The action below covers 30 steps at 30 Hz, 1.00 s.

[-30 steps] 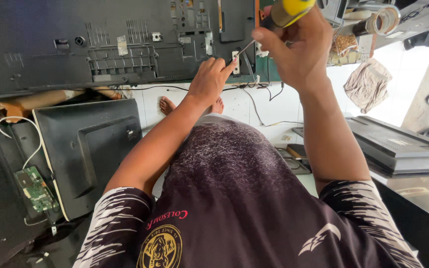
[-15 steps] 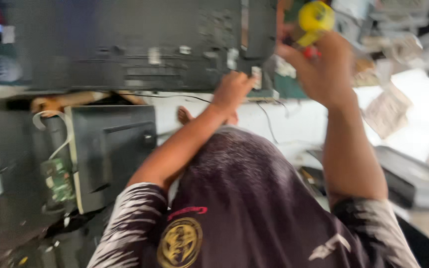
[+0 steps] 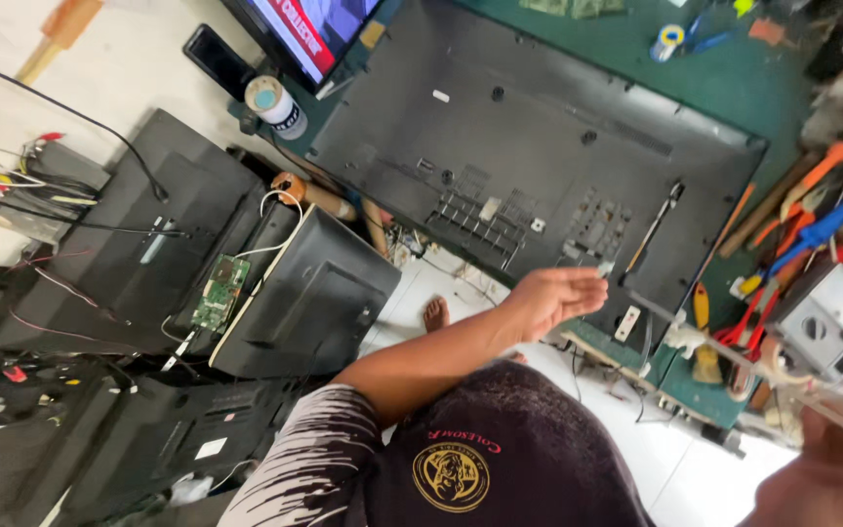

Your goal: The person disassembles the rear casing of a television using a screwdriver, handles internal wires and brackets, and removes a back panel component.

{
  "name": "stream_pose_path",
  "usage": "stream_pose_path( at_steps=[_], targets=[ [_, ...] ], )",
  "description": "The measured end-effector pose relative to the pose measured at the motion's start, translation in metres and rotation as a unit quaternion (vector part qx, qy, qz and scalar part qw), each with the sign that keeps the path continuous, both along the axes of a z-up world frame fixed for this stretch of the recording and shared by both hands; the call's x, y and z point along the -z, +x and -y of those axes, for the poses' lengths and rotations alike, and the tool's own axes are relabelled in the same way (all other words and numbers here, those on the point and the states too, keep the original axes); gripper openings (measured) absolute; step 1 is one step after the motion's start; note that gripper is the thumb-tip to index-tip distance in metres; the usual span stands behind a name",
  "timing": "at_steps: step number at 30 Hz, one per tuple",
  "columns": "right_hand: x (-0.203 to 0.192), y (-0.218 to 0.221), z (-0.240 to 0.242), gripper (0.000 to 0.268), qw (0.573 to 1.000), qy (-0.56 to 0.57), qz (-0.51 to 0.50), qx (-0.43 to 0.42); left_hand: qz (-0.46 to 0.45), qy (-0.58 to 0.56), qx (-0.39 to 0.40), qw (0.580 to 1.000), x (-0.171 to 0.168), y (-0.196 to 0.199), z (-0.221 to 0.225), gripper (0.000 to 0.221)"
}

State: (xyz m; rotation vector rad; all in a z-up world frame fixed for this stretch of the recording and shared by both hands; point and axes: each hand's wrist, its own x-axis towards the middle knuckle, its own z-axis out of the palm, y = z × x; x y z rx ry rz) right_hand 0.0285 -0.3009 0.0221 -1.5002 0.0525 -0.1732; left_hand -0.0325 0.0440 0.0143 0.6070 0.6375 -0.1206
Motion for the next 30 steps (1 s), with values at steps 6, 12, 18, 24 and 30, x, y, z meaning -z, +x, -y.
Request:
stream_pose_path(
  at_steps=[6,12,18,24,30],
  targets=[
    [0.012,-0.03,0.009,0.045,0.982,0.169,-0.045,0.069,-0.003,-0.076,-0.056,0.996,0.033,-0.001,0.022,0.042],
    [0.035,-0.026,0.019,0.038,0.986,0.114,-0.066,0.1,0.035,-0.17,-0.096,0.98,0.07,0.01,0.041,0.042],
    [0.039,-0.029,0.023,0.053,0.984,0.151,-0.053,0.083,0.017,-0.122,-0.092,0.988,0.07,0.016,0.042,0.036],
    [0.009,-0.03,0.009,0.03,0.977,0.043,-0.111,0.177,0.023,-0.088,-0.072,0.993,0.062,0.009,0.039,0.041],
    [-0.029,-0.054,0.01,0.053,0.997,0.018,0.047,-0.057,-0.02,-0.016,0.015,1.0,0.028,-0.002,0.022,0.043]
  ],
)
